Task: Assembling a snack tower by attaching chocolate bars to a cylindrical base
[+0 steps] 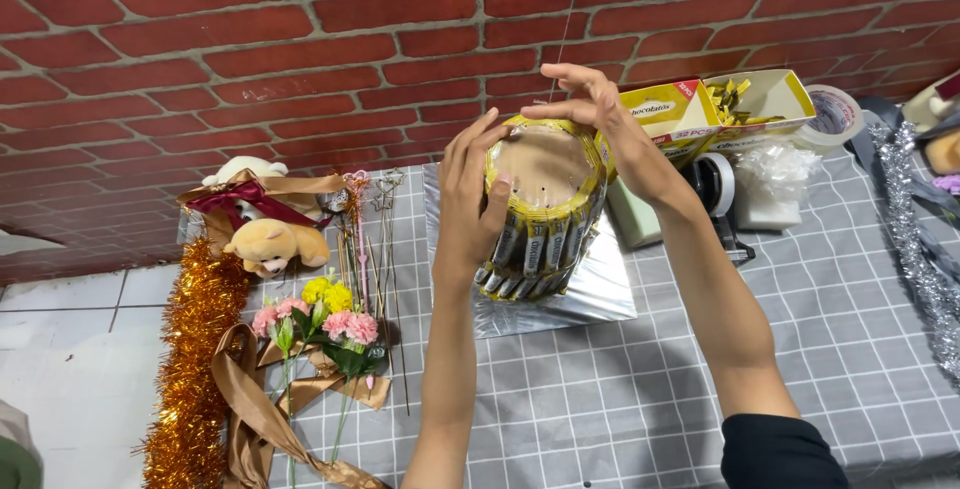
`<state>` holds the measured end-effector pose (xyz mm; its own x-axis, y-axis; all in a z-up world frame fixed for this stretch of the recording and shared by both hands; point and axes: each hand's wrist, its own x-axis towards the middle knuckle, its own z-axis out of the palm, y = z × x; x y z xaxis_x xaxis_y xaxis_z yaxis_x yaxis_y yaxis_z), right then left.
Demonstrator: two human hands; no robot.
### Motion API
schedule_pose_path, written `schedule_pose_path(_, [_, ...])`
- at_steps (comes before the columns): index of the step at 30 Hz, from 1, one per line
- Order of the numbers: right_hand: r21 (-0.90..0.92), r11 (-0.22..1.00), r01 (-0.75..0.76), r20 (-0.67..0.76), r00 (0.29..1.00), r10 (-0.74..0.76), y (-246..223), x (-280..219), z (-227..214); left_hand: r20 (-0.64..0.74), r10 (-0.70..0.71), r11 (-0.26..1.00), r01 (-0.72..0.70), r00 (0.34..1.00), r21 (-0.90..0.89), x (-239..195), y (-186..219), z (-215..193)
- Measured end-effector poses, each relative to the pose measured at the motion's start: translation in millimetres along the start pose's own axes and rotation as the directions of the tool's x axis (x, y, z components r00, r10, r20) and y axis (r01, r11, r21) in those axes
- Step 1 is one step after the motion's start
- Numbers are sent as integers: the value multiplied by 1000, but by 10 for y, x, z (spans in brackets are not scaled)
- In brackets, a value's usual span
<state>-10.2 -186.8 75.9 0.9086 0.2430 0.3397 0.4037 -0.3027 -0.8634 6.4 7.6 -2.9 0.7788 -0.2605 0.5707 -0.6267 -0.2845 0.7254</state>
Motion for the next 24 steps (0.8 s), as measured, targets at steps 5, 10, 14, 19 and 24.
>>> schedule_pose_path(5, [50, 999, -5, 50, 999, 3, 276, 97, 9, 10, -18, 999, 18, 1000, -36, 16, 44, -32])
schedule_pose_path(10, [130, 990, -55, 62, 997, 47, 304, 121, 23, 8, -26, 998, 26, 1000, -50, 26, 54, -35])
schedule_pose_path(14, [133, 989, -61, 91, 995, 49, 346, 134, 14, -5, -19, 998, 19, 1000, -56, 26, 10, -8])
schedule_pose_path(19, [136, 989, -63, 88, 995, 52, 347, 130, 26, -28, 23, 1000, -22, 999, 18, 25, 5, -12])
schedule_pose_path(24, [61, 997, -46, 64, 997, 43, 324, 117, 52, -106, 49, 989, -34, 993, 145, 30, -35, 26])
